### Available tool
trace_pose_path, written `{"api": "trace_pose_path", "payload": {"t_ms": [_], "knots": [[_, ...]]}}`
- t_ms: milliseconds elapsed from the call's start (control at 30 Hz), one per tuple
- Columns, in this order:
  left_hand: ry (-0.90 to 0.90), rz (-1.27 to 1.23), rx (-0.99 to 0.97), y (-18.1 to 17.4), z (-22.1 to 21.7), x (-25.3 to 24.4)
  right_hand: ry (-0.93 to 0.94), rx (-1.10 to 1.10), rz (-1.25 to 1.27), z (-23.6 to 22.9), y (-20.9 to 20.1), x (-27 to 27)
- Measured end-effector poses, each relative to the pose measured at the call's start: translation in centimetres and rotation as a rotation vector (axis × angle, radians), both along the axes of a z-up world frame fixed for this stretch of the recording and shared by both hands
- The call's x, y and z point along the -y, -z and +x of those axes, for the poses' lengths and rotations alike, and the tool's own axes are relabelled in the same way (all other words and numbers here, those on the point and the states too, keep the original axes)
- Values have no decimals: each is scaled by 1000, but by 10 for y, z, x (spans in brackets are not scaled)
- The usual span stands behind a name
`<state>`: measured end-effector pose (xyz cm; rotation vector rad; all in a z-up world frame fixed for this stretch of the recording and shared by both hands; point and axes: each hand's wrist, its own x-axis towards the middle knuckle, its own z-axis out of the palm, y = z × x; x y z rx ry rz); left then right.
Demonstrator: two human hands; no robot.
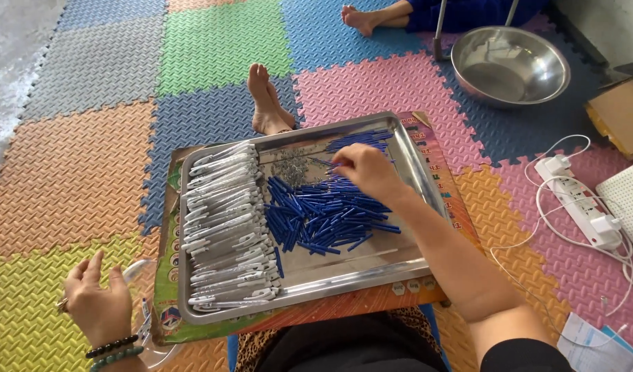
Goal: Assembling plastic pens by joining white barrels with blue caps on a metal tray.
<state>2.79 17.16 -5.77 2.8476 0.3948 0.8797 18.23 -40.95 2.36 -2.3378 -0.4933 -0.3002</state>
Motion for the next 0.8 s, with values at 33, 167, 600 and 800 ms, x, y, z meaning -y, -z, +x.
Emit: {"api": "trace_pose_path", "payload": {"t_ms": [33, 167, 600, 800], "knots": [[2, -2, -6, -13, -1, 22, 2, -6, -2, 0, 9, 12], [346, -245, 88, -47, -3, 105, 325, -66, -437, -2, 37, 46], [609, -150, -239, -54, -13, 179, 223, -12, 99, -76, -27, 21], [558, 0, -266, 7, -7, 145, 153, 53, 76, -77, 31, 13]]}}
